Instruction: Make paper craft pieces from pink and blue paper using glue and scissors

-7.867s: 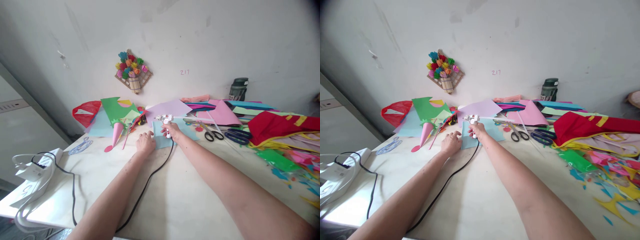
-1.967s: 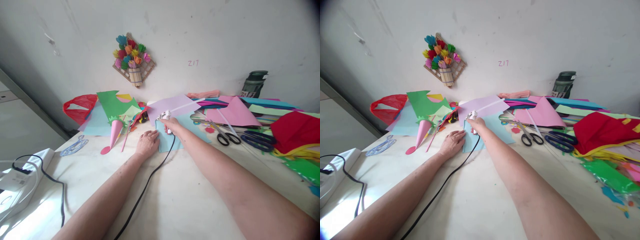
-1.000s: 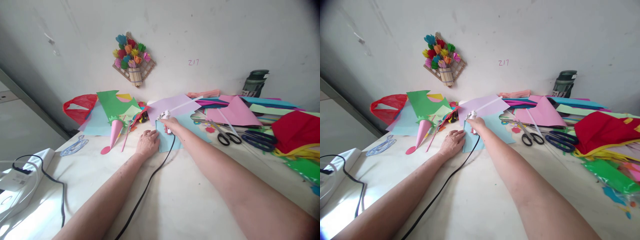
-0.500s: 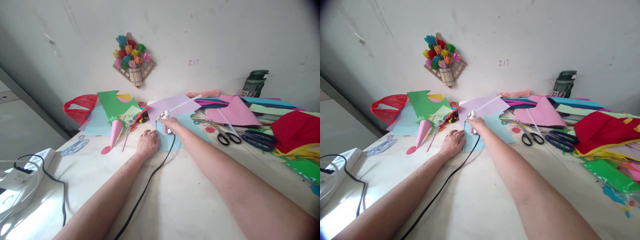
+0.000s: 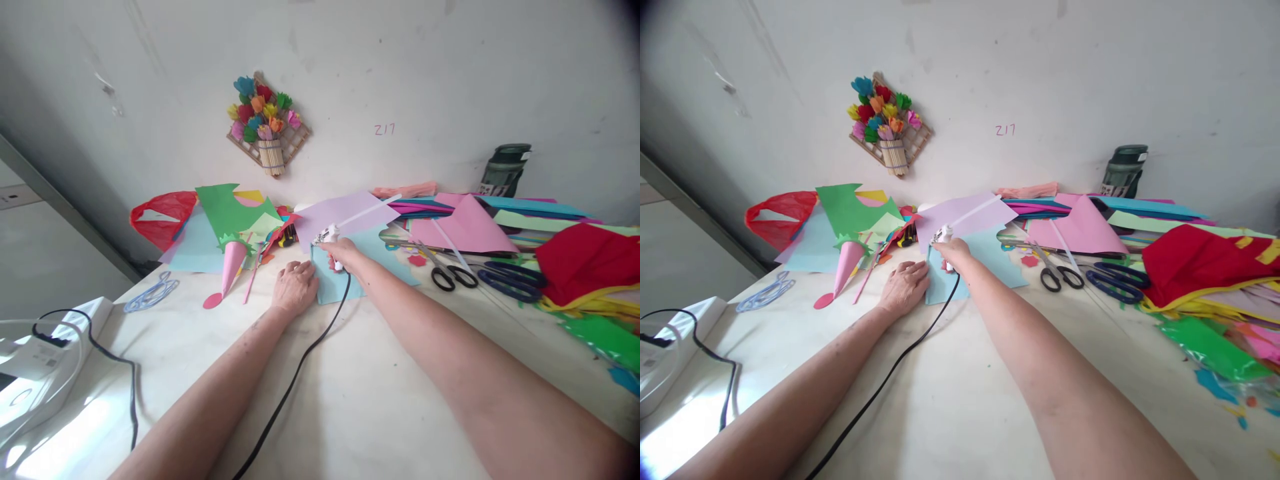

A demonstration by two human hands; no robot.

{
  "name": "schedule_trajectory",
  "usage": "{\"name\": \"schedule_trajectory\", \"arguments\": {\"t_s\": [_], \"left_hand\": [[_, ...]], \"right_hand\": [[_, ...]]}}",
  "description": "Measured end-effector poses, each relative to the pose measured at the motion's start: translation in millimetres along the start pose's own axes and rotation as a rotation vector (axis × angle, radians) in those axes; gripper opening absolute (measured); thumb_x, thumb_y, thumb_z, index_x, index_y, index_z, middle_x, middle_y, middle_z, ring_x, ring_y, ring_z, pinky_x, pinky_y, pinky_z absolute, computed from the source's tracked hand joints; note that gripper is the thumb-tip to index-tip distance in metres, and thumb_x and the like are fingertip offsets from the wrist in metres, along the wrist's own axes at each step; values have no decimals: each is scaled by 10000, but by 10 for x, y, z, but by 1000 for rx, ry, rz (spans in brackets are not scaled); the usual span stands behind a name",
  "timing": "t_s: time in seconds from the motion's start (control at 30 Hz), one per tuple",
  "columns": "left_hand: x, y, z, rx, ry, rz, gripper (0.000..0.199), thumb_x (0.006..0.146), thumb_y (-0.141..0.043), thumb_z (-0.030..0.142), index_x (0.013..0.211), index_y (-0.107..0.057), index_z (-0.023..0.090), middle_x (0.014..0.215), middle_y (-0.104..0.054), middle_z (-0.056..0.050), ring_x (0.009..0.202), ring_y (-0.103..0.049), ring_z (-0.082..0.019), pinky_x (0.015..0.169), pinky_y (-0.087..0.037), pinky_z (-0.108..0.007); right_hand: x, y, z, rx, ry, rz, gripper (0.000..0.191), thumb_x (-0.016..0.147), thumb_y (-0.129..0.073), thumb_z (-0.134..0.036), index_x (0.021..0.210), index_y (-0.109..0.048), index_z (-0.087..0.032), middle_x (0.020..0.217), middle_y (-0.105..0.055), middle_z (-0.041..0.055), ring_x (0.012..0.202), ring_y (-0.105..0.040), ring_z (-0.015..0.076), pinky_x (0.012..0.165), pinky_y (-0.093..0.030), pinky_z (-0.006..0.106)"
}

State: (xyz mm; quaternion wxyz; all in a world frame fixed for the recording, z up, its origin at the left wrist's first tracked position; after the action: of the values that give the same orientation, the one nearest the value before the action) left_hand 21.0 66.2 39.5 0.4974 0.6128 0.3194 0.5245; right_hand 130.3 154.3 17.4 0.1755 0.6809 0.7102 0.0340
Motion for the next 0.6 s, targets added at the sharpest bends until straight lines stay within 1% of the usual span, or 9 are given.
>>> {"name": "schedule_trajectory", "arguments": {"t_s": [0.2,0.37,0.5,0.6], "left_hand": [[-1,4,-9,-10,-10,2,325,786,-378,305,1058,-552,277,1219,-502,14,1109,-385,-209,912,-330,-371],[5,-10,-21,-20,-6,-14,325,784,-379,313,1060,-549,287,1218,-500,22,1111,-389,-200,926,-324,-355],[5,-6,-21,-27,-9,7,321,783,-382,306,1049,-559,281,1206,-511,21,1103,-395,-193,927,-331,-337],[1,3,-35,-46,0,31,330,771,-399,310,1052,-566,259,1180,-533,9,1087,-406,-192,925,-341,-316]], "right_hand": [[-41,14,21,-6,-26,5,256,696,-587,-365,635,-492,-134,333,-434,-23,329,-485,138,332,-417,240],[-52,22,45,-9,-36,-1,290,688,-597,-400,658,-511,-126,328,-441,-18,326,-488,142,330,-411,236],[-104,29,31,-3,-25,-3,309,683,-602,-417,649,-515,-122,328,-432,-23,320,-478,133,331,-406,231],[-153,34,24,-8,-24,-3,290,689,-600,-393,632,-505,-124,329,-423,-29,310,-464,124,328,-402,230]]}}
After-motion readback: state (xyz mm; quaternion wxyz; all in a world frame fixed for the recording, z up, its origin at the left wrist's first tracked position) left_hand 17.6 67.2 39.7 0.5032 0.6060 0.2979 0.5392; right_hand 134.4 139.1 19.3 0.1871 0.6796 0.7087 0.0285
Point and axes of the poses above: each hand's wrist, its own x-axis towards the middle knuckle, its own y-axis out of the back of the hand, z = x × y, the point moved 8 cm from there along x, towards the middle knuckle
